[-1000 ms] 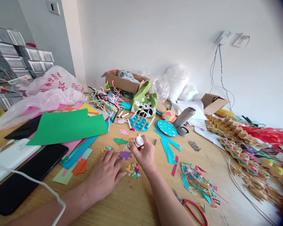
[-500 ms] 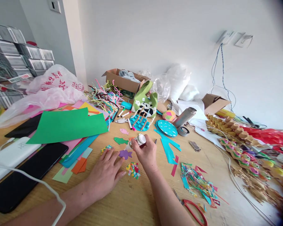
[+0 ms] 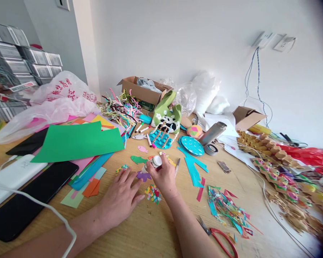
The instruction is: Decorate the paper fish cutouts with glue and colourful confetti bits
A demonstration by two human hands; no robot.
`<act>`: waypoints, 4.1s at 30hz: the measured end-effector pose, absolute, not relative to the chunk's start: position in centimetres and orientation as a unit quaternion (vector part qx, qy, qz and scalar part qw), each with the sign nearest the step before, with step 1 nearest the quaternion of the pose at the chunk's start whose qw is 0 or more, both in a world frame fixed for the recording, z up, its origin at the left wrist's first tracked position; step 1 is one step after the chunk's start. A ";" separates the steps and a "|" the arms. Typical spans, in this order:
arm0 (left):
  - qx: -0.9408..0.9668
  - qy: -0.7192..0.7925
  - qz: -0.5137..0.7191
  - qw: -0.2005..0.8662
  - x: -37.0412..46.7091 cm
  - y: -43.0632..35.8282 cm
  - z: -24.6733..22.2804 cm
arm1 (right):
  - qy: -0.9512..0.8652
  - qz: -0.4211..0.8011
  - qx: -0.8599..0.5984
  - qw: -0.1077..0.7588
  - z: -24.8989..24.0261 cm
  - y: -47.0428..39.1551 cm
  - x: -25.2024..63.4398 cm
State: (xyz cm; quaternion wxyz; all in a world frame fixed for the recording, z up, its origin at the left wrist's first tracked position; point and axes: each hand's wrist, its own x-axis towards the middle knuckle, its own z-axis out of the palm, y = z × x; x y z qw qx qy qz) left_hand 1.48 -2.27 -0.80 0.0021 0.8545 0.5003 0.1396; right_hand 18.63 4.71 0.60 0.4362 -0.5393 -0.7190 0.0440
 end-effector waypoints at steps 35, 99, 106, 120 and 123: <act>0.853 0.496 0.162 0.001 1.5 -2.3 -0.8 | -0.736 0.032 -0.527 0.424 0.4 4.3 18.0; 0.854 0.501 0.139 0.015 1.4 -2.3 -0.9 | -0.717 0.054 -0.531 0.448 0.2 4.3 18.1; 0.855 0.500 0.141 0.005 1.3 -2.3 -1.1 | -0.689 0.055 -0.547 0.472 0.4 4.5 18.2; 0.860 0.493 0.135 -0.005 1.4 -2.4 -1.1 | -0.608 0.131 -0.560 0.548 2.4 4.2 18.6; 0.858 0.493 0.141 -0.005 1.3 -2.4 -1.1 | -0.567 0.161 -0.560 0.583 2.6 4.3 19.1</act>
